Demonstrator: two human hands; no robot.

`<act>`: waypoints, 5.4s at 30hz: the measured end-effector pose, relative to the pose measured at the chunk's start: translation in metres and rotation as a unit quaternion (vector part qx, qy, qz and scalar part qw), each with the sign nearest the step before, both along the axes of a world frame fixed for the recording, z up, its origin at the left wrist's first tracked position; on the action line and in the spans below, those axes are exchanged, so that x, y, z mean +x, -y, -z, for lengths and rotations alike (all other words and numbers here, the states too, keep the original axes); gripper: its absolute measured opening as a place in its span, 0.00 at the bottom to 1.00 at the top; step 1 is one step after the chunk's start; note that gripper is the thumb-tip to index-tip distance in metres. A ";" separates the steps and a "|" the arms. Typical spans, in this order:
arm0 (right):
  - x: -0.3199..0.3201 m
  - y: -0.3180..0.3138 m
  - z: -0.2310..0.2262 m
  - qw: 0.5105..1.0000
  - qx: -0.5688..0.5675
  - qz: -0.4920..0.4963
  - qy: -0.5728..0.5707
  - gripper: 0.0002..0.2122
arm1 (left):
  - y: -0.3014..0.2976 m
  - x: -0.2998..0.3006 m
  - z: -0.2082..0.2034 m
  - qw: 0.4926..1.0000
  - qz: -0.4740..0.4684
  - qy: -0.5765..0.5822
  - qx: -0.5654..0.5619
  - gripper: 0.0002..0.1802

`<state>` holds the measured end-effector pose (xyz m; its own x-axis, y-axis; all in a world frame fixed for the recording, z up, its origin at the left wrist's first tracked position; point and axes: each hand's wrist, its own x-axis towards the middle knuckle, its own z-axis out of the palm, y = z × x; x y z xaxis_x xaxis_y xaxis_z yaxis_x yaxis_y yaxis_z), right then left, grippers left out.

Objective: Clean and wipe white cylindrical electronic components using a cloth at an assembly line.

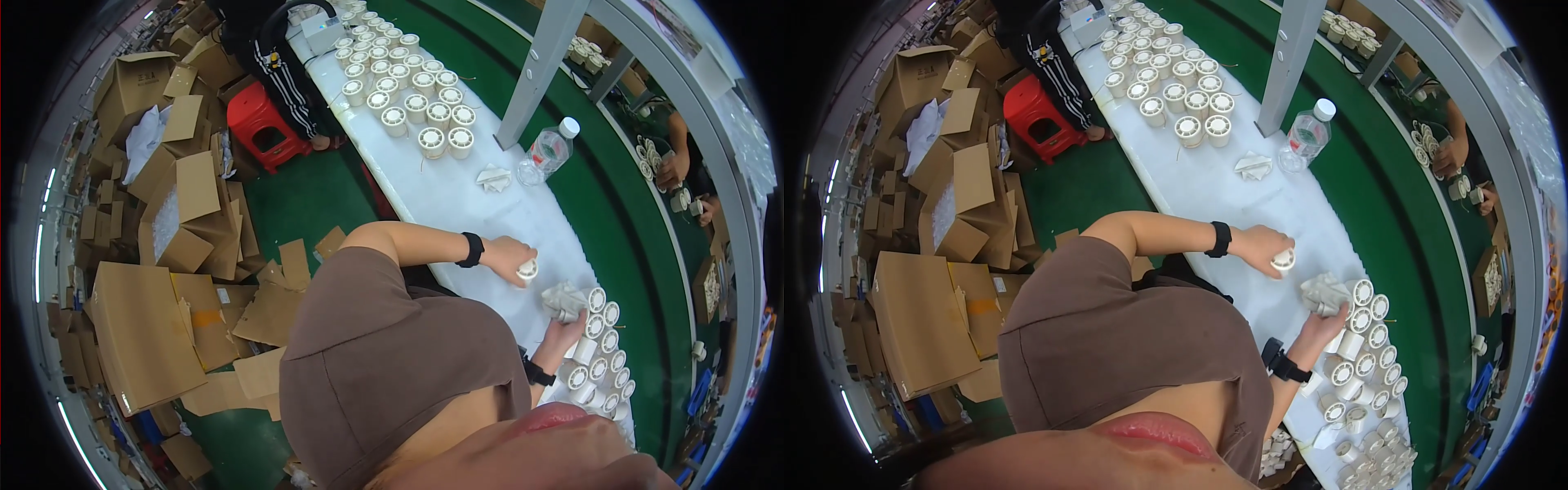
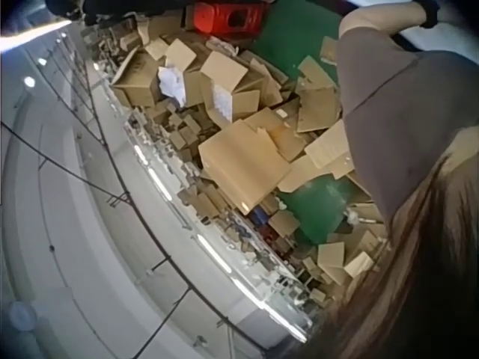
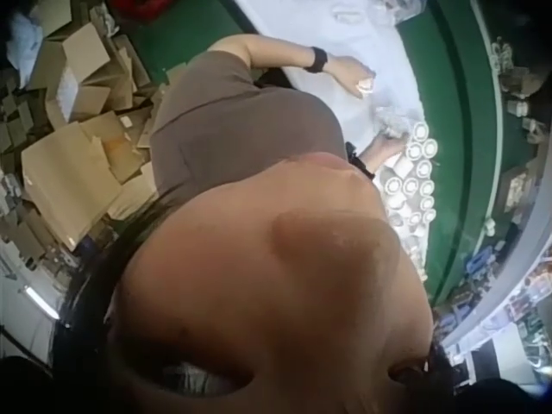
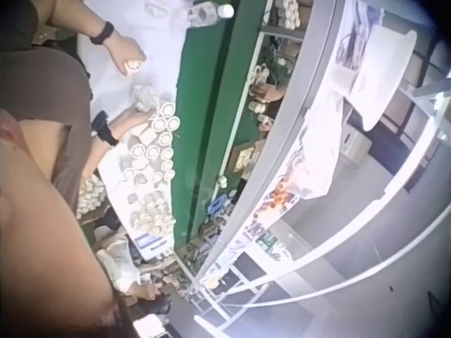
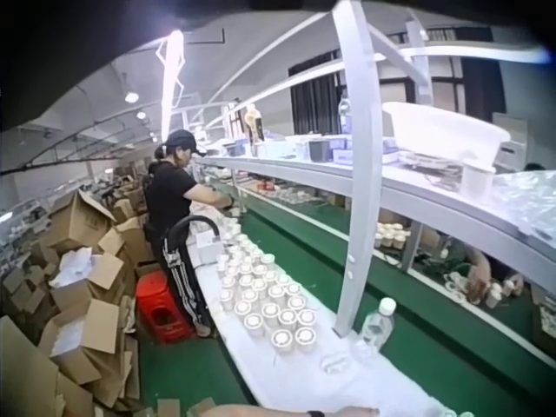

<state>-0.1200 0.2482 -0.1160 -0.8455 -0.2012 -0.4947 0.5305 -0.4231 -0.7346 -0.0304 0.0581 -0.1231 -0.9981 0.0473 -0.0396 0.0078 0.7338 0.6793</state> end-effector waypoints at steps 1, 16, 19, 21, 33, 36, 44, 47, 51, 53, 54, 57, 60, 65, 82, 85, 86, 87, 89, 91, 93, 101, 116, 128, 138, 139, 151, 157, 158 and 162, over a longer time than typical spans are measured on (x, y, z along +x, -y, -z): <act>0.003 -0.003 -0.009 1.000 -0.002 0.014 -0.026 0.19 | 0.000 -0.003 -0.005 1.000 0.003 -0.002 -0.001 0.27; 0.025 0.001 -0.005 0.836 0.395 -0.196 -0.326 0.21 | -0.065 -0.006 -0.050 0.988 -0.111 0.010 0.105 0.31; 0.041 0.000 -0.027 0.992 -0.062 -0.087 0.067 0.20 | -0.064 -0.010 -0.043 0.986 -0.082 -0.079 0.125 0.28; 0.027 -0.018 0.012 0.852 -0.394 -0.345 -0.002 0.21 | -0.062 -0.015 -0.037 0.969 -0.106 -0.141 0.174 0.25; 0.036 -0.009 -0.104 0.887 0.311 -0.294 -0.171 0.16 | -0.058 -0.020 -0.062 0.806 -0.098 0.111 0.574 0.29; 0.039 -0.008 -0.110 0.696 0.300 -0.225 -0.612 0.19 | -0.059 -0.016 -0.068 0.832 -0.119 0.097 0.533 0.28; 0.043 -0.032 -0.130 0.657 0.329 -0.341 -0.586 0.24 | -0.062 -0.011 -0.090 0.846 -0.147 0.115 0.500 0.26; 0.034 -0.043 -0.130 0.736 0.158 -0.387 -0.532 0.23 | -0.054 -0.010 -0.091 0.843 -0.078 0.162 0.508 0.25; 0.045 -0.038 -0.121 0.700 0.322 -0.273 -0.576 0.19 | -0.053 -0.011 -0.092 0.802 -0.044 0.243 0.544 0.25; 0.048 -0.032 -0.122 0.660 0.388 -0.282 -0.578 0.17 | -0.053 -0.013 -0.091 0.828 -0.050 0.239 0.505 0.26; 0.049 -0.030 -0.122 0.615 0.451 -0.291 -0.577 0.15 | -0.054 -0.013 -0.090 0.840 -0.053 0.236 0.485 0.26; 0.047 -0.027 -0.106 0.668 0.454 -0.290 -0.513 0.13 | -0.060 -0.012 -0.078 0.932 -0.060 0.022 0.356 0.28; 0.045 -0.022 -0.092 0.833 0.310 -0.259 -0.378 0.10 | -0.060 -0.010 -0.087 0.954 -0.028 -0.203 0.219 0.30; 0.060 -0.017 -0.098 0.976 0.018 -0.181 -0.118 0.09 | -0.048 -0.006 -0.097 0.920 0.073 -0.369 0.106 0.29; 0.051 -0.034 -0.069 0.962 0.102 -0.140 -0.211 0.11 | -0.041 0.002 -0.101 0.958 -0.030 -0.270 0.088 0.21; 0.049 -0.025 -0.084 0.790 0.319 -0.191 -0.488 0.12 | -0.043 0.007 -0.091 0.971 -0.078 -0.200 0.102 0.20; 0.049 -0.019 -0.085 0.807 0.307 -0.200 -0.463 0.12 | -0.047 0.007 -0.089 0.976 -0.069 -0.166 0.125 0.20; 0.050 -0.012 -0.084 0.824 0.296 -0.210 -0.436 0.12 | -0.051 0.009 -0.089 0.974 -0.086 -0.176 0.118 0.20; 0.053 -0.001 -0.078 0.854 0.278 -0.233 -0.372 0.13 | -0.055 0.014 -0.087 0.970 -0.036 -0.169 0.173 0.20; 0.055 0.001 -0.068 0.882 0.271 -0.250 -0.293 0.14 | -0.050 0.018 -0.084 0.969 -0.018 -0.188 0.156 0.21; 0.055 -0.005 -0.054 0.929 0.142 -0.281 -0.195 0.14 | -0.048 0.022 -0.081 0.966 0.048 -0.217 0.130 0.23; 0.030 -0.045 -0.032 0.903 -0.306 -0.299 0.035 0.14 | 0.020 0.026 -0.068 0.929 -0.248 -0.266 0.074 0.24; 0.044 -0.088 -0.030 0.989 -0.120 -0.081 -0.002 0.15 | 0.127 0.044 -0.020 0.847 -0.285 -0.186 -0.409 0.25; 0.053 -0.093 -0.028 0.931 -0.364 0.015 0.004 0.17 | -0.051 -0.137 0.001 0.990 0.091 -0.105 0.037 0.29; 0.078 -0.133 0.015 0.913 -0.392 0.115 -0.017 0.16 | -0.095 -0.187 0.022 0.979 0.143 0.028 0.145 0.35; 0.077 -0.130 0.012 0.912 -0.398 0.105 -0.012 0.16 | -0.091 -0.182 0.021 0.983 0.094 -0.006 0.156 0.35; 0.037 -0.090 -0.004 0.970 -0.239 0.007 0.035 0.17 | -0.030 -0.030 0.031 0.988 -0.032 -0.126 0.084 0.30; 0.023 -0.039 -0.031 0.994 -0.103 -0.010 0.037 0.16 | -0.023 0.008 0.041 0.966 -0.053 -0.213 0.133 0.28; 0.023 -0.033 -0.031 0.994 -0.101 -0.013 0.033 0.16 | -0.024 0.007 0.039 0.971 -0.058 -0.179 0.144 0.27; 0.027 -0.013 -0.016 0.931 0.271 -0.053 -0.236 0.16 | -0.038 -0.004 0.016 0.977 -0.063 -0.129 0.158 0.26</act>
<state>-0.0933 0.2610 -0.1004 -0.9844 -0.1240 -0.1249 0.1108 0.1148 -0.9872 -0.0348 0.0959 -0.1390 -0.9716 -0.1067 0.2113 0.1326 0.4941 0.8593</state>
